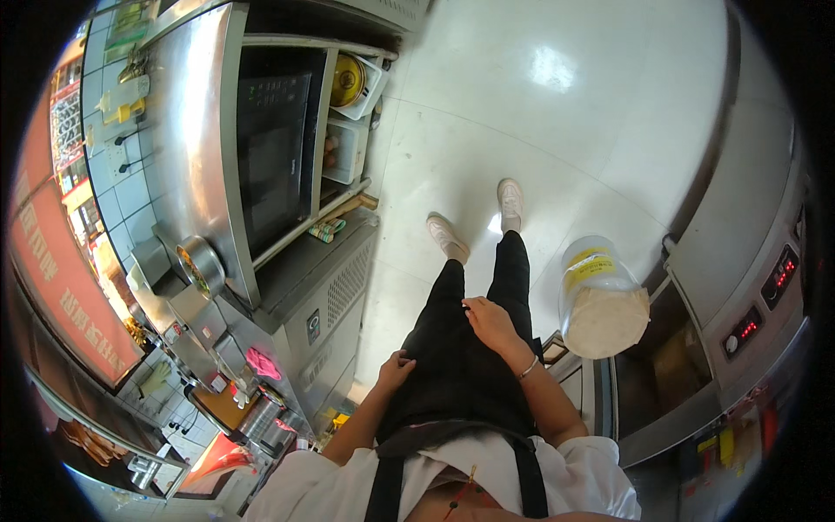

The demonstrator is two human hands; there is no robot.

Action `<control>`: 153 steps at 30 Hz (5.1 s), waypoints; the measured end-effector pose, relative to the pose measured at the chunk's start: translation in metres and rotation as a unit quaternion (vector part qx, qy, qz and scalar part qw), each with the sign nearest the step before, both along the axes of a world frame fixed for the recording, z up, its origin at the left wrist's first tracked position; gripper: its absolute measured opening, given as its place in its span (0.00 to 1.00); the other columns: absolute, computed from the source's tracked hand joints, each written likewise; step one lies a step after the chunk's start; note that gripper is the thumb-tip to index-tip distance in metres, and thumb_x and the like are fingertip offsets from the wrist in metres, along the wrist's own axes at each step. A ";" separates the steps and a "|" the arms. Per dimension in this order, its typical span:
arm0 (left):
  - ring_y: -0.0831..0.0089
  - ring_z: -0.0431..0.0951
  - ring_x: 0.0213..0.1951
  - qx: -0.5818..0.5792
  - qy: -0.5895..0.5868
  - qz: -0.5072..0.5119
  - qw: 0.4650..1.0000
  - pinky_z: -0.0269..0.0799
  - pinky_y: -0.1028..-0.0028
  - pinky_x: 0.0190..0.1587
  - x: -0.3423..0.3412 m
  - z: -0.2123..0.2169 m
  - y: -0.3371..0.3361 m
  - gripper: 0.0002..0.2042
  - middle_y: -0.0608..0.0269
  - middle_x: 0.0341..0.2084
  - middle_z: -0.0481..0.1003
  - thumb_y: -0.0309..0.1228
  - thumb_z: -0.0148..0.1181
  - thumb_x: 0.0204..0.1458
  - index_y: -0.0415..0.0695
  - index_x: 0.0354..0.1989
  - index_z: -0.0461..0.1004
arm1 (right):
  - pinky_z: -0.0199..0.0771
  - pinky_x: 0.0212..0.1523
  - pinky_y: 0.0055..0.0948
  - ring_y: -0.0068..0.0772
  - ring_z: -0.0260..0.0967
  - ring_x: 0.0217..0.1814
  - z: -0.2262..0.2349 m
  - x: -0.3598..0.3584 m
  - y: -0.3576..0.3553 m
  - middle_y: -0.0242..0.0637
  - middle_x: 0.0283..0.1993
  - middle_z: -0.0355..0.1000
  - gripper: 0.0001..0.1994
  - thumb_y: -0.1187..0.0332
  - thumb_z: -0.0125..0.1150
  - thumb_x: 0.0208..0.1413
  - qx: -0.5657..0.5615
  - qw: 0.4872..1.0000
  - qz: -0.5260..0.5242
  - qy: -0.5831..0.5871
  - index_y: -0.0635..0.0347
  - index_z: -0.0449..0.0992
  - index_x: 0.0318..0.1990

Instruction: The person retrieves prepared food bowls from a microwave and then gathers ingredients including mushrooms and leafy greens from a refrigerator and prep station.

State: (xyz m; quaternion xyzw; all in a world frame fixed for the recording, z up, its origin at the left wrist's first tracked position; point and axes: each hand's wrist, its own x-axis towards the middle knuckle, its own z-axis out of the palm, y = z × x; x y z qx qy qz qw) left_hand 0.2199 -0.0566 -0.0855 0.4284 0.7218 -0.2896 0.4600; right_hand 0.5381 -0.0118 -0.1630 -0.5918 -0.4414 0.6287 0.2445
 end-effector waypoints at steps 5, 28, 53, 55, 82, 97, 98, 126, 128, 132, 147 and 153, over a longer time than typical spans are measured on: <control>0.71 0.75 0.36 0.008 -0.028 0.216 0.976 0.70 0.73 0.38 0.016 0.021 0.027 0.24 0.56 0.38 0.73 0.37 0.57 0.51 0.39 0.54 0.60 | 0.63 0.51 0.42 0.52 0.62 0.50 -0.068 -0.029 0.049 0.47 0.51 0.65 0.25 0.78 0.48 0.49 0.067 0.996 -0.053 0.021 0.61 0.55 0.57; 0.72 0.73 0.38 0.242 -0.190 0.388 0.869 0.68 0.74 0.41 0.007 0.024 0.240 0.22 0.56 0.44 0.69 0.25 0.47 0.54 0.45 0.58 0.55 | 0.47 0.62 0.27 0.41 0.53 0.60 -0.159 -0.170 0.506 0.32 0.60 0.62 0.31 0.85 0.37 0.46 0.241 0.941 -0.195 0.135 0.65 0.47 0.62; 0.49 0.62 0.55 0.393 -0.040 -0.217 0.893 0.58 0.55 0.54 0.008 0.033 0.261 0.18 0.49 0.51 0.64 0.27 0.55 0.48 0.36 0.47 0.66 | 0.69 0.42 0.44 0.57 0.67 0.42 -0.096 -0.309 0.494 0.68 0.41 0.64 0.41 0.60 0.54 0.51 0.061 0.986 0.017 0.156 0.78 0.35 0.61; 0.51 0.65 0.52 0.404 -0.044 -0.223 0.886 0.60 0.58 0.52 0.013 0.032 0.272 0.19 0.50 0.49 0.66 0.25 0.58 0.44 0.37 0.47 0.67 | 0.68 0.45 0.44 0.61 0.64 0.46 -0.134 -0.344 0.515 0.72 0.47 0.57 0.43 0.61 0.55 0.51 0.126 0.975 -0.051 0.173 0.77 0.32 0.61; 0.56 0.61 0.54 0.557 -0.259 0.711 0.342 0.65 0.55 0.53 -0.142 -0.153 0.570 0.28 0.55 0.59 0.51 0.40 0.53 0.52 0.47 0.59 0.52 | 0.51 0.61 0.30 0.42 0.52 0.62 -0.120 -0.003 0.255 0.53 0.58 0.55 0.37 0.85 0.42 0.43 -0.089 0.972 -0.174 0.128 0.63 0.38 0.64; 0.44 0.56 0.56 0.226 -0.426 0.874 0.066 0.74 0.54 0.45 -0.209 -0.145 0.585 0.24 0.46 0.54 0.57 0.23 0.51 0.44 0.41 0.54 0.62 | 0.50 0.60 0.26 0.30 0.50 0.61 -0.106 0.045 0.163 0.40 0.59 0.54 0.34 0.85 0.38 0.48 -0.166 0.948 -0.219 0.163 0.57 0.39 0.65; 0.44 0.55 0.57 0.249 -0.424 0.869 0.059 0.74 0.53 0.46 -0.201 -0.160 0.577 0.27 0.44 0.55 0.54 0.23 0.50 0.44 0.41 0.57 0.57 | 0.51 0.60 0.26 0.30 0.51 0.60 -0.103 0.047 0.161 0.40 0.58 0.54 0.34 0.85 0.39 0.48 -0.165 0.951 -0.211 0.155 0.57 0.40 0.64; 0.55 0.63 0.54 0.111 -0.575 0.681 0.439 0.65 0.48 0.54 0.072 0.112 0.341 0.26 0.53 0.52 0.61 0.12 0.44 0.41 0.38 0.53 0.56 | 0.74 0.46 0.47 0.52 0.65 0.53 0.226 0.142 0.332 0.51 0.57 0.57 0.34 0.82 0.35 0.43 -0.092 0.984 -0.065 0.141 0.54 0.42 0.62; 0.57 0.64 0.54 0.128 -0.588 0.671 0.433 0.66 0.50 0.54 0.013 0.144 0.382 0.23 0.52 0.50 0.62 0.13 0.45 0.42 0.37 0.51 0.58 | 0.74 0.46 0.49 0.54 0.65 0.52 0.254 0.084 0.395 0.53 0.56 0.58 0.32 0.81 0.36 0.44 -0.067 0.985 -0.021 0.156 0.59 0.44 0.62; 0.52 0.66 0.51 0.215 -0.583 0.652 0.434 0.67 0.50 0.53 -0.098 0.194 0.459 0.20 0.46 0.47 0.62 0.14 0.46 0.44 0.33 0.49 0.58 | 0.78 0.42 0.47 0.56 0.65 0.50 0.280 -0.020 0.513 0.55 0.56 0.57 0.30 0.81 0.36 0.45 -0.060 0.971 0.022 0.229 0.60 0.44 0.61; 0.36 0.56 0.52 0.412 -0.485 0.717 0.286 0.74 0.57 0.48 -0.410 0.232 0.687 0.25 0.39 0.50 0.50 0.19 0.51 0.44 0.34 0.52 0.50 | 0.78 0.42 0.50 0.62 0.62 0.48 0.327 -0.410 0.830 0.57 0.54 0.53 0.24 0.79 0.37 0.47 -0.040 0.942 0.028 0.332 0.69 0.47 0.55; 0.39 0.56 0.52 0.434 -0.507 0.674 0.317 0.72 0.57 0.50 -0.445 0.209 0.711 0.27 0.48 0.50 0.51 0.21 0.55 0.44 0.43 0.54 0.52 | 0.76 0.45 0.53 0.60 0.59 0.50 0.320 -0.464 0.868 0.51 0.44 0.54 0.17 0.82 0.41 0.44 0.011 0.935 0.028 0.353 0.74 0.53 0.44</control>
